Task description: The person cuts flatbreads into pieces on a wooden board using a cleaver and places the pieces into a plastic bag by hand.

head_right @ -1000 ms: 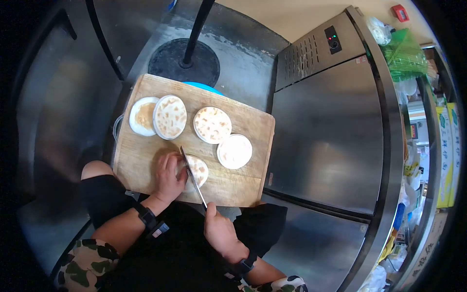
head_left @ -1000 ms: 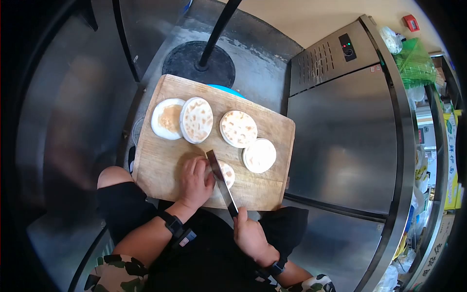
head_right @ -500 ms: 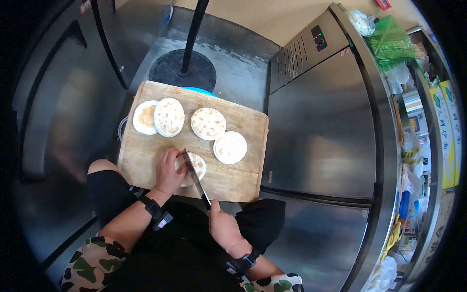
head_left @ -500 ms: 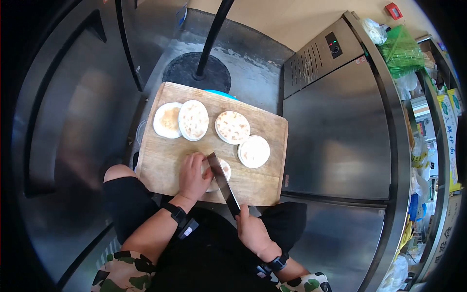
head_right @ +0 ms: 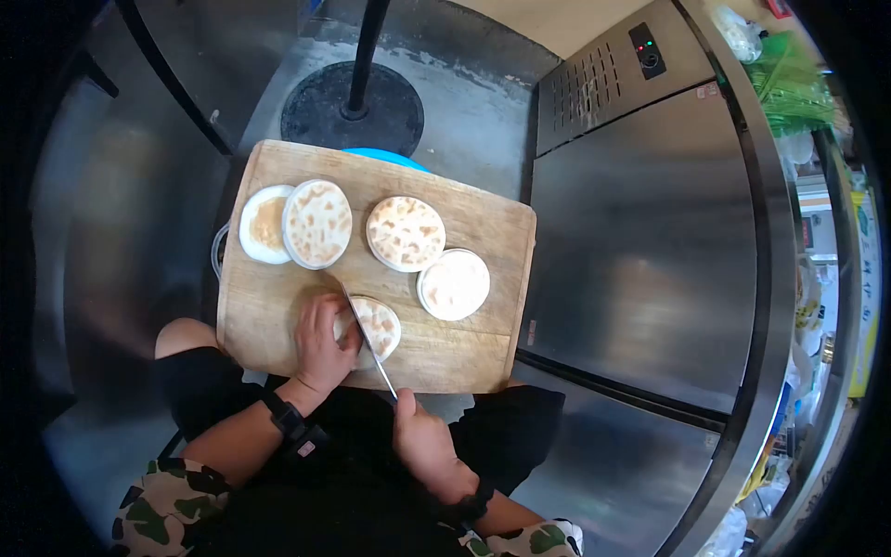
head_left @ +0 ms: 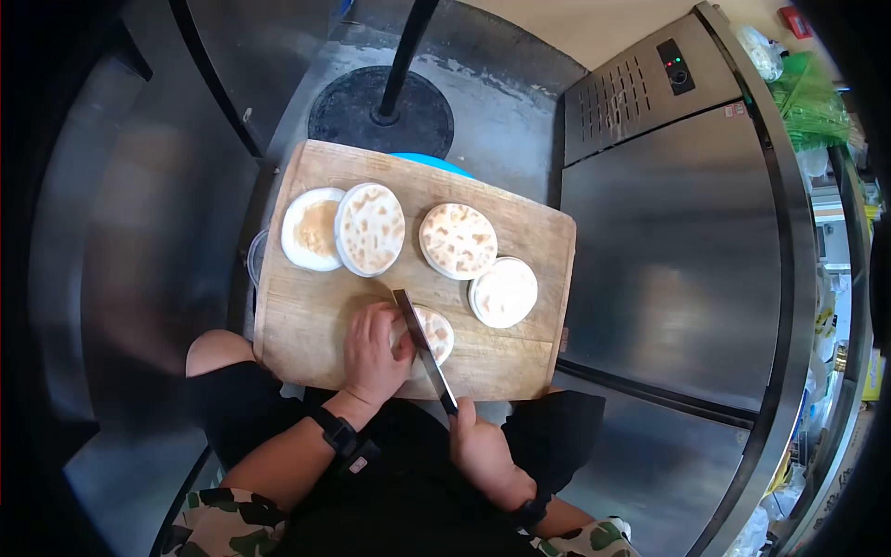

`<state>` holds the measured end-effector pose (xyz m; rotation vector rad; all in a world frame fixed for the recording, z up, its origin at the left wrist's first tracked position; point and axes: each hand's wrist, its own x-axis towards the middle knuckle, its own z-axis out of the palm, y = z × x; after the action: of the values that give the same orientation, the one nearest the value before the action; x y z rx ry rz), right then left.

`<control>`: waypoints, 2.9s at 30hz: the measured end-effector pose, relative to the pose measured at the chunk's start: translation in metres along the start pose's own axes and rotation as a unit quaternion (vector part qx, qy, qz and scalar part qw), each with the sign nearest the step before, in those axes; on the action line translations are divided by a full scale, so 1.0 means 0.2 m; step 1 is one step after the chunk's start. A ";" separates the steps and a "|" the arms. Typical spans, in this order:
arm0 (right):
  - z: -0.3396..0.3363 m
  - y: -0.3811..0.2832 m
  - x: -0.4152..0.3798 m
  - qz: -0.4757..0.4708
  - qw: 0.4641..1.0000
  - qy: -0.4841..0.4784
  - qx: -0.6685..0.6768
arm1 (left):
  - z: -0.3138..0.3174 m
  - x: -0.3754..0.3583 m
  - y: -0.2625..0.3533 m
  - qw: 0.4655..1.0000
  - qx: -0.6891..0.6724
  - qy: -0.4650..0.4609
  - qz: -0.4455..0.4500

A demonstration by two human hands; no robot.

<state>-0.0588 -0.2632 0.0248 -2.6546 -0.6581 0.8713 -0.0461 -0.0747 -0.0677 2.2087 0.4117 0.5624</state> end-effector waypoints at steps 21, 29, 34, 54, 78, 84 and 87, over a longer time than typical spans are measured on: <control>-0.04 0.01 -0.03 0.020 0.999 -0.044 0.003 | 0.02 -0.02 -0.01 0.999 0.006 0.023 0.022; 0.02 -0.01 0.06 -0.013 1.000 -0.004 0.006 | 0.02 -0.02 0.01 0.999 0.017 0.024 0.020; -0.01 -0.04 0.15 -0.058 0.997 0.048 0.018 | 0.05 -0.04 -0.01 0.999 0.028 0.027 0.027; -0.03 0.15 0.08 -0.017 0.991 0.110 -0.077 | -0.04 -0.06 -0.06 0.999 0.018 0.019 0.024; 0.03 -0.08 -0.09 -0.042 0.994 0.099 -0.010 | -0.22 -0.11 -0.03 0.995 0.054 -0.046 0.073; 0.02 -0.11 -0.10 -0.041 0.994 0.102 -0.016 | -0.22 -0.10 -0.04 0.996 0.028 -0.061 0.059; 0.02 -0.11 -0.10 -0.039 0.993 0.105 -0.019 | -0.24 -0.09 -0.03 0.996 0.032 -0.062 0.059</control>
<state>-0.0838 -0.2530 0.0398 -2.6847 -0.7246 0.5527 -0.0865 -0.0492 -0.0489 2.3265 0.2389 0.4766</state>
